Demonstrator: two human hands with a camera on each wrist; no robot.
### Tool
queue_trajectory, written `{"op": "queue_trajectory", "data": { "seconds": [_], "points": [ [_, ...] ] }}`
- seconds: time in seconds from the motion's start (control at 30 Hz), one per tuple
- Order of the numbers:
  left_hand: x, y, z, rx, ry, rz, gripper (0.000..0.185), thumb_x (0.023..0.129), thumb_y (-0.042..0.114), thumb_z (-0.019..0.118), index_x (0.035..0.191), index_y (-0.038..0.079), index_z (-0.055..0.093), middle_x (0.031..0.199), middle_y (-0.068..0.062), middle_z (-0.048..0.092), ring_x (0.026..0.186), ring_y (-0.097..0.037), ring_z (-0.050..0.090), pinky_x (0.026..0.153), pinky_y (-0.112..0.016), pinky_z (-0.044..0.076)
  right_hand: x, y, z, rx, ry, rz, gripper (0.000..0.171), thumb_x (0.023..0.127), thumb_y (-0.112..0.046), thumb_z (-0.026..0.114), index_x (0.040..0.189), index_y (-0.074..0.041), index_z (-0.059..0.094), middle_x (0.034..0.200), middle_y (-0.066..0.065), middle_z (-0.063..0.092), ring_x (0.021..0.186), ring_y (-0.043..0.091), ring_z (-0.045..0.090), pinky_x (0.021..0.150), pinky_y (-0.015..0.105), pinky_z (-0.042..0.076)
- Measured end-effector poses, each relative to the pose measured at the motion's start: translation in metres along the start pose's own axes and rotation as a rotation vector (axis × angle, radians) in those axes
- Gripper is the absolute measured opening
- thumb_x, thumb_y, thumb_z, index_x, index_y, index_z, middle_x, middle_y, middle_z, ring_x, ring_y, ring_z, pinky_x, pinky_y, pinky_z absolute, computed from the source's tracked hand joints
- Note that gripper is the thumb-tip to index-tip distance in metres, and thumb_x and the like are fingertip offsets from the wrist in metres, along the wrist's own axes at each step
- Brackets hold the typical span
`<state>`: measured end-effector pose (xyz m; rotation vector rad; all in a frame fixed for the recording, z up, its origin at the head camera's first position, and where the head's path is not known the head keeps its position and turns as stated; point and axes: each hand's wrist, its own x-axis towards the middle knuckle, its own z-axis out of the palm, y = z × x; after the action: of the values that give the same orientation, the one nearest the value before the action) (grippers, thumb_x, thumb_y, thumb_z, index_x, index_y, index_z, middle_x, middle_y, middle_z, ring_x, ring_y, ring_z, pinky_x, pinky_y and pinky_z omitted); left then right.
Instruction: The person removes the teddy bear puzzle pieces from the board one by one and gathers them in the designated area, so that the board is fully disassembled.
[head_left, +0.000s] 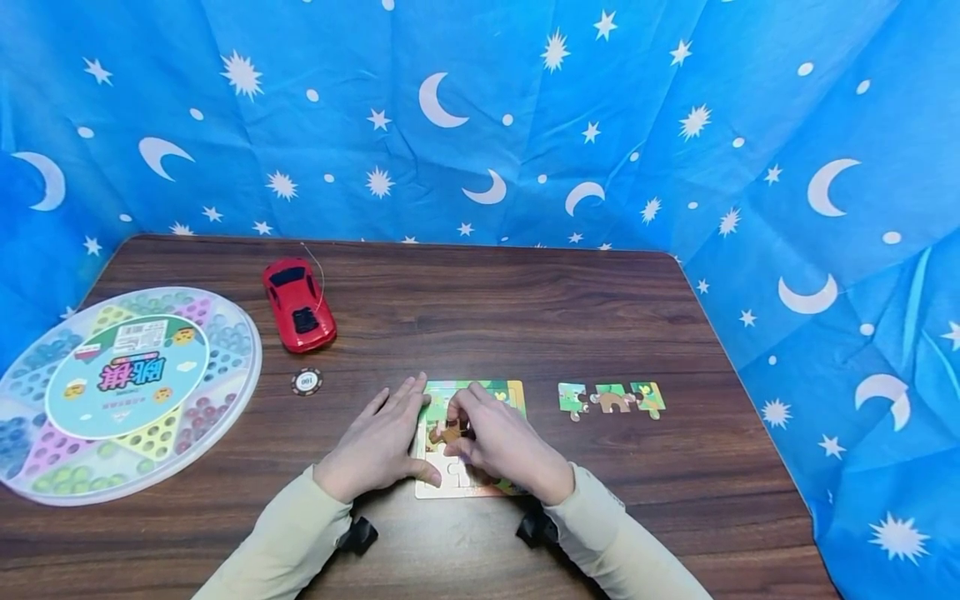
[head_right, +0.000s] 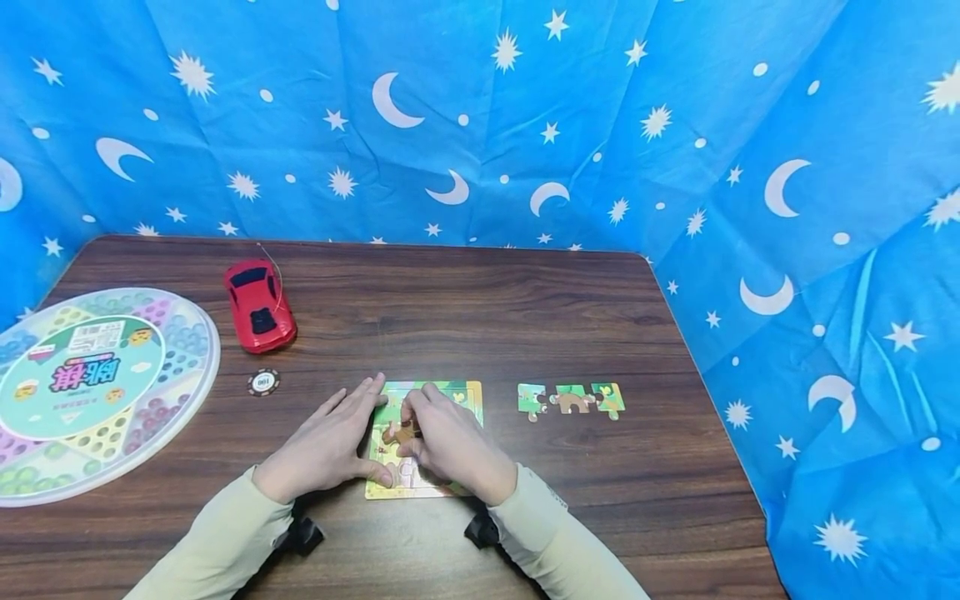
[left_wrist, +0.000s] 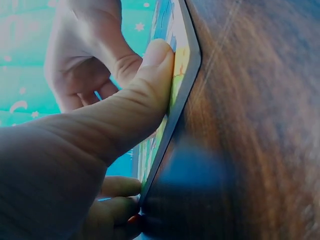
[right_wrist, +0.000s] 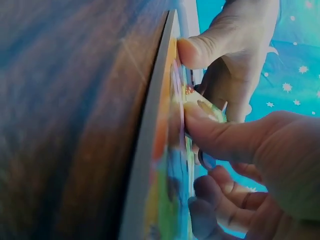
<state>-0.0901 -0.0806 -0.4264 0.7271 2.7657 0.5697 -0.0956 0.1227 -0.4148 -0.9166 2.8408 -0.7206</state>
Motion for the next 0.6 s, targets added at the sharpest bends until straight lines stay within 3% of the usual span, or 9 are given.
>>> {"op": "queue_trajectory", "data": {
  "seconds": [0.27,0.47,0.6],
  "points": [
    [0.000,0.000,0.000,-0.001,0.006,0.005,0.113,0.064,0.063,0.077,0.146,-0.004,0.037,0.158,-0.018,0.021,0.146,-0.029,0.018,0.117,-0.050,0.017,0.000,-0.002,-0.005,0.061,-0.025,-0.024,0.026,0.083,-0.023,0.078,0.092,-0.017,0.054,0.071,-0.014,0.054,0.060,0.001,0.049,0.053,0.021,0.041],
    [0.000,-0.001,0.000,-0.002,0.005,-0.003,0.113,0.063,0.062,0.078,0.145,-0.004,0.037,0.158,-0.019,0.021,0.146,-0.029,0.018,0.117,-0.050,0.016,0.000,-0.003,-0.010,0.206,-0.048,-0.038,0.018,0.088,-0.019,0.072,0.093,-0.016,0.055,0.075,-0.012,0.060,0.062,-0.001,0.054,0.058,0.019,0.047],
    [0.000,0.000,0.000,0.000,0.003,-0.005,0.113,0.062,0.063,0.078,0.145,-0.003,0.038,0.158,-0.019,0.021,0.146,-0.029,0.017,0.117,-0.049,0.016,-0.004,0.001,-0.020,0.304,0.011,-0.067,0.017,0.087,-0.017,0.072,0.095,-0.014,0.057,0.079,-0.010,0.063,0.068,0.001,0.057,0.062,0.021,0.050]
  ]
}}
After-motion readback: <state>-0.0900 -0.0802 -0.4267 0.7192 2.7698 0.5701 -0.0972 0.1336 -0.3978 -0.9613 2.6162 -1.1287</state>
